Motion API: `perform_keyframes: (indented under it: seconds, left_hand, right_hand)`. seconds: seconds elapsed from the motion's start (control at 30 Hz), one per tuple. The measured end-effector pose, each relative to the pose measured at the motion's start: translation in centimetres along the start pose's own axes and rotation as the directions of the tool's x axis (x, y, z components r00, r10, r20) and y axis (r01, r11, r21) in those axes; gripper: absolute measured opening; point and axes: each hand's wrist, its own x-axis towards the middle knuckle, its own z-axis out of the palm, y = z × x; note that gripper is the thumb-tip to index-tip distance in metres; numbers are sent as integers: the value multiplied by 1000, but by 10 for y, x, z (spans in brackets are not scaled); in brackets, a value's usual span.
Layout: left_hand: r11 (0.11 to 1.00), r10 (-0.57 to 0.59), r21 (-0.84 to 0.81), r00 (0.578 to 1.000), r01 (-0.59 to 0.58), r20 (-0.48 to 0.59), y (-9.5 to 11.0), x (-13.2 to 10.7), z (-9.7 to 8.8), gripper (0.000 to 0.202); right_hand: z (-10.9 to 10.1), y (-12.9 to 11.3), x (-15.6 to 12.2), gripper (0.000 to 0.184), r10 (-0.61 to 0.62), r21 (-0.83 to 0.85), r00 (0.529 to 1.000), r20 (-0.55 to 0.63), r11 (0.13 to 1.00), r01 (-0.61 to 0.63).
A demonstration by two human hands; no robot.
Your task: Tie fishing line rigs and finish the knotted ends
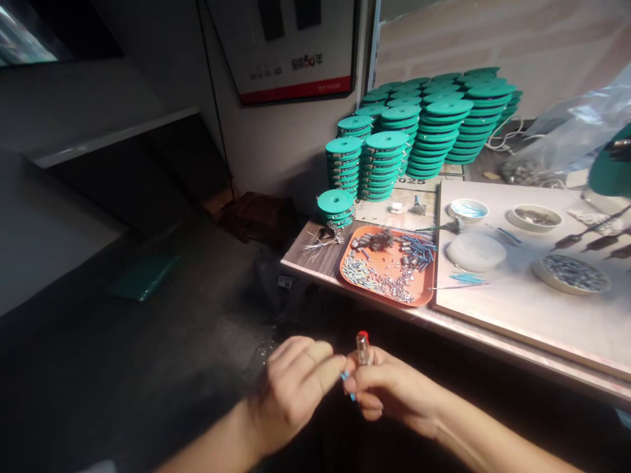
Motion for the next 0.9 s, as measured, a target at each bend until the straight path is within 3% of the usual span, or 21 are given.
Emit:
perform_keyframes:
  seconds: [0.1, 0.17, 0.23, 0.43, 0.7, 0.9]
  left_hand:
    - [961, -252, -91, 963, 261, 99, -5, -1, 8, 10]
    - [863, -382, -279, 905, 422, 187, -10, -7, 19, 14]
    - [759, -447, -423, 868, 496, 216, -12, -12, 29, 20]
    - [601, -570, -599, 809, 530, 143, -9, -14, 42, 27]
    - [506, -547, -723, 823, 470, 152, -14, -14, 53, 30]
    - [480, -553, -773, 827, 416, 101, -18, -15, 57, 25]
  right_hand:
    - [-3, 4, -1, 9, -116, 59, 988, -97, 991, 122]
    - [-6, 8, -1, 11, -165, 60, 976, -144, 983, 175]
    - [-7, 12, -1, 13, -197, 50, 964, -179, 977, 208]
    - [-2, 22, -1, 14, -314, -62, 919, -237, 949, 308]
    - [-3, 38, 5, 20, -298, 143, 924, -241, 931, 337]
    - [-1, 41, 9, 27, -287, 114, 925, -251, 940, 322]
